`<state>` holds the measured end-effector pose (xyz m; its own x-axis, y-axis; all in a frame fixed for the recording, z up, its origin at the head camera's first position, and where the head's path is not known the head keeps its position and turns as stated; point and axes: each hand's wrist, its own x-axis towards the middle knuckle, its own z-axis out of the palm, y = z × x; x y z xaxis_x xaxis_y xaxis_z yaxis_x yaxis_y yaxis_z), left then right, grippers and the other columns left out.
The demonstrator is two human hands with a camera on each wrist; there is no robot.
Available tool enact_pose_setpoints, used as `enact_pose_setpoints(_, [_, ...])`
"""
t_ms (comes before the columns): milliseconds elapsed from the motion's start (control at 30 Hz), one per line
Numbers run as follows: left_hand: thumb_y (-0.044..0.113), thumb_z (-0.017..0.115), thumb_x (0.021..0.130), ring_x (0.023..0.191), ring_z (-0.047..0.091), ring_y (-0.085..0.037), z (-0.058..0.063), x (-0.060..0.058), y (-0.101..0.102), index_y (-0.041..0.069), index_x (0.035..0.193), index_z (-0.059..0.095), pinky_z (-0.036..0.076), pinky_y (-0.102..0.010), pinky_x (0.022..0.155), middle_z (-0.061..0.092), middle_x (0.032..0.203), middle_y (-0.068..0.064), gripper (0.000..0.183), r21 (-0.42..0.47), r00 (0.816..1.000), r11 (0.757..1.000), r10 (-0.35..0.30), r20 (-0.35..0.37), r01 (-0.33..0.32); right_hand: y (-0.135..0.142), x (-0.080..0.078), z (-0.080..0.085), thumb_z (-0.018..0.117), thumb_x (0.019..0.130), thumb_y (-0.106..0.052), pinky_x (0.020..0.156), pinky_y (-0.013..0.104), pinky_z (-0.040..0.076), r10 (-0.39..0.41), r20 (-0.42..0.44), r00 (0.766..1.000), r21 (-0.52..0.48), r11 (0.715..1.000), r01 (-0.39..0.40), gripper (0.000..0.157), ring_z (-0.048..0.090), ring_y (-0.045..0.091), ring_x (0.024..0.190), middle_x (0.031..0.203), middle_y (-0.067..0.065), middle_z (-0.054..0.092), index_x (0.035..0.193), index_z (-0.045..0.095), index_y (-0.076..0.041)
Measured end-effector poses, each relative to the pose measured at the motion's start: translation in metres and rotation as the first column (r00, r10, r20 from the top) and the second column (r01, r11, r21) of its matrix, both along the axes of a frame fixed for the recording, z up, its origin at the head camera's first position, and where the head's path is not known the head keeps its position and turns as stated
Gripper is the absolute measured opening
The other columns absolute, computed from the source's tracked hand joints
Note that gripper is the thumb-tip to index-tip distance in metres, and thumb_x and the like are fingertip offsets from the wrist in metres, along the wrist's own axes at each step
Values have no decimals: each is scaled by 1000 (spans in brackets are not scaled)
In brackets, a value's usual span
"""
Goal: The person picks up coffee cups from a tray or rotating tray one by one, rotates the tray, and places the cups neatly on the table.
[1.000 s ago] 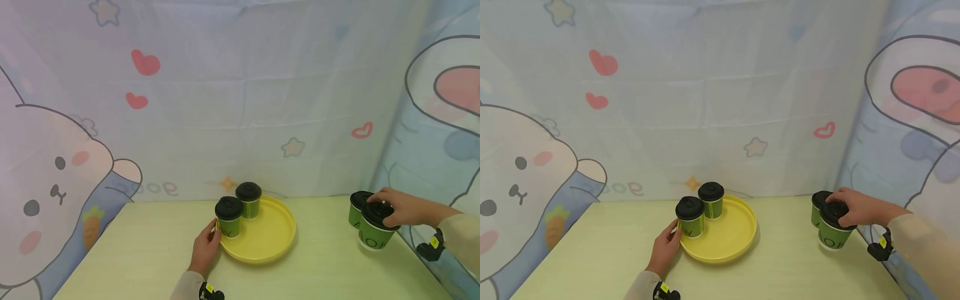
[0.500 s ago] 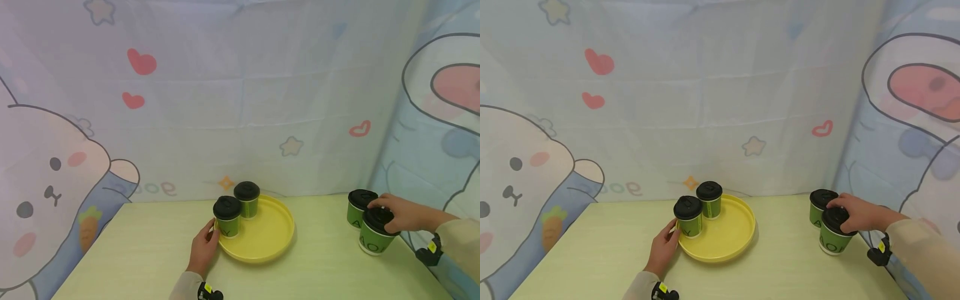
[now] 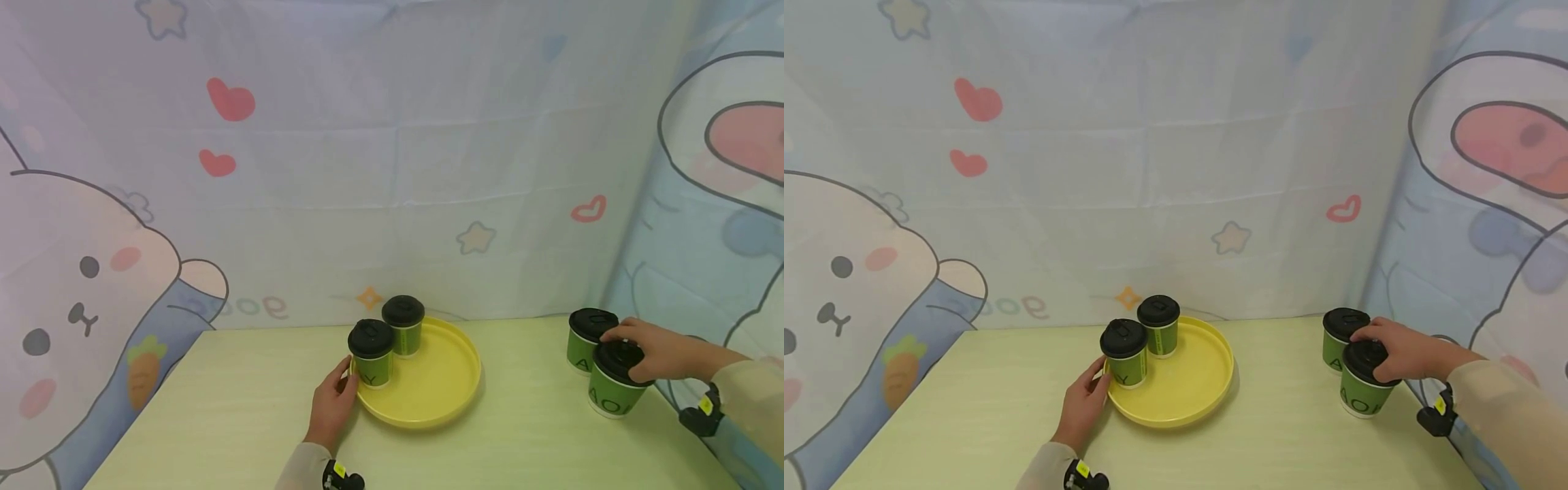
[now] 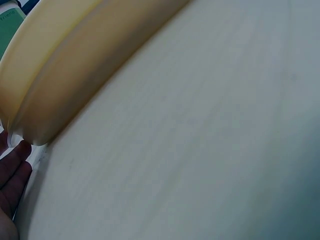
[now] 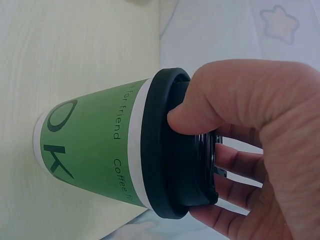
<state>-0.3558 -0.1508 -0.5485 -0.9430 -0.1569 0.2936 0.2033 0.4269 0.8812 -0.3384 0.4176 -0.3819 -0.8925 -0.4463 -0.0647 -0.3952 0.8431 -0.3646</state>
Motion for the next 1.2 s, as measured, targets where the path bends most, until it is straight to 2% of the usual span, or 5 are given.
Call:
enact_pose_setpoints(467, [28, 59, 104, 121, 64, -29, 0, 1, -1, 13, 149, 52, 49, -47, 103, 54, 148, -13, 48, 6, 1000, 1000, -3, 15, 3, 0, 1, 1, 71, 70, -3, 79, 44, 48, 6, 36, 999, -18, 1000, -5, 71, 51, 46, 116, 134, 29, 43, 139, 54, 0])
enact_pose_setpoints(733, [25, 59, 103, 121, 64, -30, 1, 2, -1, 14, 148, 53, 49, -47, 103, 55, 147, -13, 47, 12, 1000, 1000, 7, 23, -7, 0, 1, 1, 71, 71, -3, 79, 44, 48, 23, 30, 999, -35, 999, -22, 70, 50, 47, 118, 134, 28, 43, 139, 54, 0])
enact_pose_setpoints(933, [27, 59, 103, 121, 64, -29, 0, 1, -1, 14, 149, 53, 49, -47, 103, 55, 147, -13, 48, 15, 1000, 1000, 0, 18, 0, -2, -1, 0, 73, 78, -9, 82, 52, 47, 42, -81, 996, -37, 998, -46, 62, 47, 48, 119, 134, 26, 45, 137, 55, -3])
enact_pose_setpoints(1100, [27, 60, 103, 121, 64, -29, 0, 0, -1, 14, 149, 53, 49, -46, 103, 55, 147, -13, 47, 17, 1000, 1000, -1, 20, 1, -17, -6, 3, 72, 85, -12, 85, 57, 46, 80, -229, 970, -53, 994, -95, 53, 49, 44, 118, 131, 21, 49, 135, 57, -4])
enact_pose_setpoints(1200, [26, 60, 103, 120, 64, -29, 0, 0, -1, 14, 148, 53, 49, -47, 103, 55, 147, -13, 47, 20, 1000, 1000, -1, 21, 1, -33, -11, 8, 71, 87, -12, 88, 59, 45, 78, -259, 963, -67, 993, -98, 51, 49, 42, 119, 132, 19, 50, 135, 57, -5])
